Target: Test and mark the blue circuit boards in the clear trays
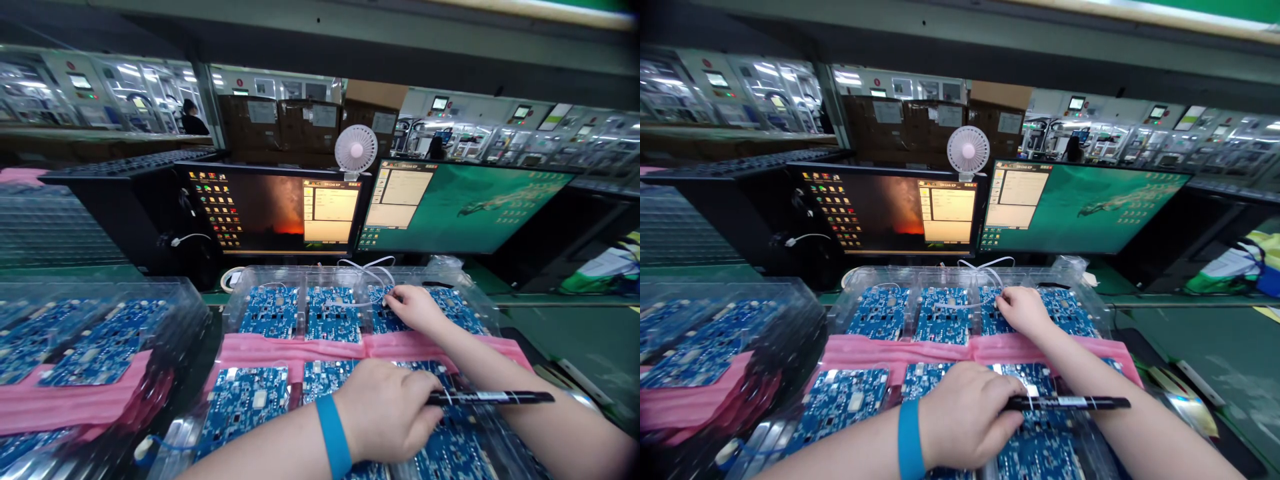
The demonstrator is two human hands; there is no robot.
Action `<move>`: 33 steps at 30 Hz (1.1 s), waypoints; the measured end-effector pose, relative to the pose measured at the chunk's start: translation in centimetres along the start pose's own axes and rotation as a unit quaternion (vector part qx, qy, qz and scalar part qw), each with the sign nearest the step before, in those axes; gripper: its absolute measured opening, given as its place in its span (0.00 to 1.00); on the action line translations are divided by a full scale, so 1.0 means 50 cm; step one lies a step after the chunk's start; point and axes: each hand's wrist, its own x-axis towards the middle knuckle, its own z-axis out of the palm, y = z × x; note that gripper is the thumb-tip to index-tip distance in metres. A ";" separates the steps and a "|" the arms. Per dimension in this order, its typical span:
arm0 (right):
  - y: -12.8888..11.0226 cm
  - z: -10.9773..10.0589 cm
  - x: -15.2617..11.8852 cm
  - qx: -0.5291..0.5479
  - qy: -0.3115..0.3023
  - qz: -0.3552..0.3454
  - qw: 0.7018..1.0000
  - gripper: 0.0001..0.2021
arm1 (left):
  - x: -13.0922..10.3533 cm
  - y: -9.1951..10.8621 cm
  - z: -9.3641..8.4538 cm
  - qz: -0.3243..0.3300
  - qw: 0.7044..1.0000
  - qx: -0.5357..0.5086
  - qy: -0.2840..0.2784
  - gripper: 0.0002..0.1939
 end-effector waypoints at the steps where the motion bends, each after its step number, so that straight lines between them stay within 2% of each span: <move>1: 0.000 0.000 0.000 0.000 0.000 -0.002 1.000 0.12 | 0.000 0.000 0.000 0.000 1.000 -0.001 -0.001 0.14; 12: -0.005 0.008 -0.004 -0.023 -0.018 -0.016 0.999 0.12 | 0.004 -0.001 0.001 -0.002 1.000 0.000 -0.013 0.14; 19: -0.022 0.011 -0.008 -0.044 -0.036 -0.033 0.998 0.07 | 0.005 -0.005 0.003 0.001 1.000 0.002 -0.007 0.14; 33: -0.042 0.006 -0.004 -0.047 -0.048 -0.011 0.998 0.08 | 0.002 0.010 -0.013 -0.024 0.999 0.037 -0.020 0.12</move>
